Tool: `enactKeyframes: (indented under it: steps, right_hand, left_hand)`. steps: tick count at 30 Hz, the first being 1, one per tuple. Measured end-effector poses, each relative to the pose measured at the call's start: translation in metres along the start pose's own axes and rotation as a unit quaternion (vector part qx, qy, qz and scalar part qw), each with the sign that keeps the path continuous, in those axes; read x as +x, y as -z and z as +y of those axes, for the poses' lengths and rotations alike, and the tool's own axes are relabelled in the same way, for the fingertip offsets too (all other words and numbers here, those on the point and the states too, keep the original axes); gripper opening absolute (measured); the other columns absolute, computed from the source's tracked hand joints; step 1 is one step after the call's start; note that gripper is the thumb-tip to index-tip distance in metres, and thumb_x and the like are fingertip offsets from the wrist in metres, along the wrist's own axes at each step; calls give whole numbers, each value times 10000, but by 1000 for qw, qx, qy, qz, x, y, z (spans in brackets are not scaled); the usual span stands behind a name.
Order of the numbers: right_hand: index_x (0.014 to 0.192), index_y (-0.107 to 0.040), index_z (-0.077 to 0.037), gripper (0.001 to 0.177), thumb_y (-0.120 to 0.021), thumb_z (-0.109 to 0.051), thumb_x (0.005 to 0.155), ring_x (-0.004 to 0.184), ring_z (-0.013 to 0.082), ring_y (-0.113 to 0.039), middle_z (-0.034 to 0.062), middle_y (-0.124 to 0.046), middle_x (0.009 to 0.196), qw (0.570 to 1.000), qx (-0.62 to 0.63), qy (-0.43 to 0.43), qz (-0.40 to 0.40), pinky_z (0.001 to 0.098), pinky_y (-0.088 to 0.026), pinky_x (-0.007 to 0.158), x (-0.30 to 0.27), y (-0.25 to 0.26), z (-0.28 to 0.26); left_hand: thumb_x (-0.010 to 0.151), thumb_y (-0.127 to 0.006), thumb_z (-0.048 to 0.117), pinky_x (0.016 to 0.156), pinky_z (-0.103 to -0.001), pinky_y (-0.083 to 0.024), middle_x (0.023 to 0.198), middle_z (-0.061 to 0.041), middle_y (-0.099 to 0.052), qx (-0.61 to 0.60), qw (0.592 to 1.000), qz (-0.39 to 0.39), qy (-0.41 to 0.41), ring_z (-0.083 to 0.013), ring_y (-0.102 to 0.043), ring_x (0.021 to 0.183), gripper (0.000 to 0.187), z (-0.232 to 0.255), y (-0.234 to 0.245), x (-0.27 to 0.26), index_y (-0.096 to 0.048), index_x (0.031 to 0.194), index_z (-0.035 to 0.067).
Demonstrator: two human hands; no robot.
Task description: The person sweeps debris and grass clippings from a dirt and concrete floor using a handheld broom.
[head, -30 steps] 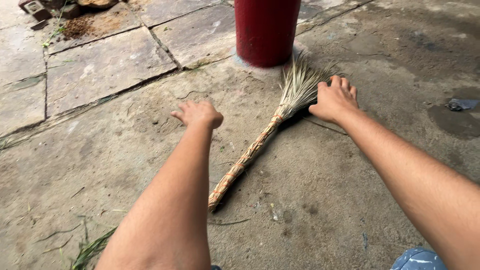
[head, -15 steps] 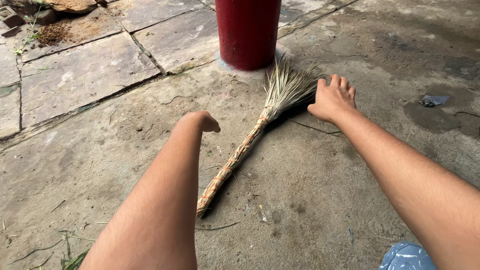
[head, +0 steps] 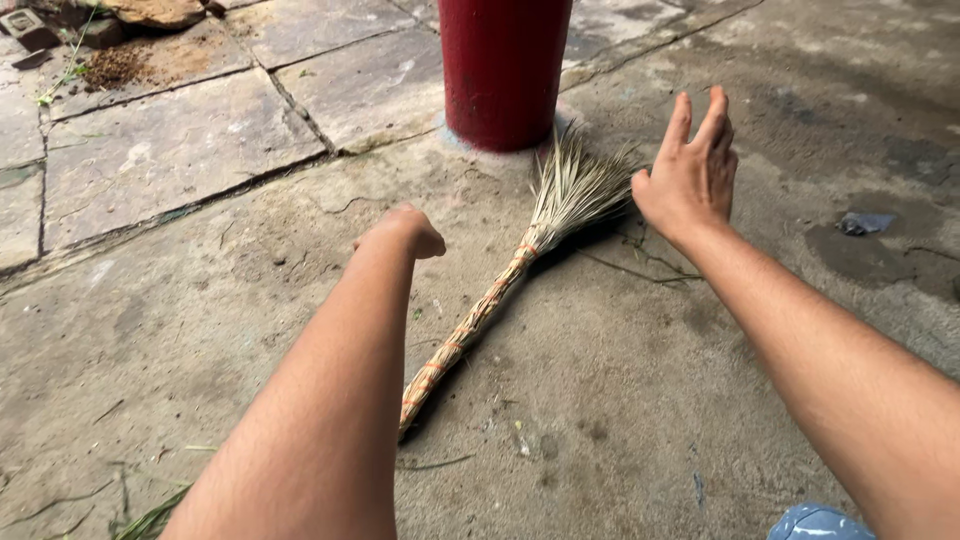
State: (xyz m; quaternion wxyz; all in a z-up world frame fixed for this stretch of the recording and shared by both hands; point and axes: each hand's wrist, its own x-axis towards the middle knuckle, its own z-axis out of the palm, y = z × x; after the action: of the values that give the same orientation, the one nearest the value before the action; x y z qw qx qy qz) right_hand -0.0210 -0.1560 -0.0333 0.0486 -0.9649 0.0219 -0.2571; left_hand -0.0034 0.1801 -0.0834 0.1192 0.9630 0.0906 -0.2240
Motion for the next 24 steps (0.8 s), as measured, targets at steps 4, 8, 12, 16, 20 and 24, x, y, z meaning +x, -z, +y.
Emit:
enactKeyframes:
  steps: [4, 8, 12, 16, 20, 24]
  right_hand:
    - [1692, -95, -108, 1080, -759, -212, 847, 1569, 441, -27, 250, 57, 1678, 997, -38, -55, -31, 655, -163, 1216, 5, 1, -6]
    - [1671, -68, -104, 1126, -794, -276, 827, 1566, 431, 20, 235, 100, 1665, 996, -23, -83, -19, 659, -124, 1227, 16, 1, -5]
    - [1707, -67, -71, 1123, -782, -251, 860, 1570, 446, 52, 258, 121, 1681, 994, 18, -76, 74, 687, -85, 1228, 29, 14, 0]
    - [1693, -94, -100, 1088, -755, -227, 839, 1595, 426, 50, 234, 137, 1683, 992, 38, -118, 18, 661, -65, 1237, 30, 23, -8]
    - [1667, -82, -106, 1041, -722, -237, 857, 1580, 440, 23, 250, 154, 1690, 989, 31, -132, -58, 645, -39, 1251, 21, 18, -6]
    - [1437, -429, -3, 693, -699, -311, 878, 1570, 422, 19, 258, -60, 1671, 983, -19, -119, -140, 686, -13, 1202, 15, 11, 11]
  left_hand:
    - [909, -682, 321, 1143, -642, -326, 1553, -264, -421, -96, 988, 114, 32, -376, -510, 1373, 1076, 4, 6, -15, 33, 1659, 29]
    - [898, -680, 326, 1154, -639, -279, 1609, -301, -230, -77, 978, 186, 48, -413, -336, 1459, 1032, 9, 16, -21, -30, 1644, 33]
    - [867, -716, 367, 1160, -645, -236, 1647, -296, -78, -75, 973, 212, 44, -440, -184, 1499, 1060, 16, 19, -30, -43, 1618, 41]
    - [858, -714, 423, 1167, -679, -206, 1657, -283, -60, -68, 974, 213, 25, -453, -99, 1537, 1030, 20, 20, -33, -127, 1607, 29]
    - [889, -678, 370, 1191, -696, -147, 1691, -307, 58, -54, 989, 132, 32, -493, -7, 1561, 881, 23, 12, -33, -257, 1592, 45]
    - [880, -634, 304, 1181, -714, -112, 1666, -300, 58, -42, 990, 131, 20, -506, 35, 1533, 869, 26, 8, -25, -222, 1597, 37]
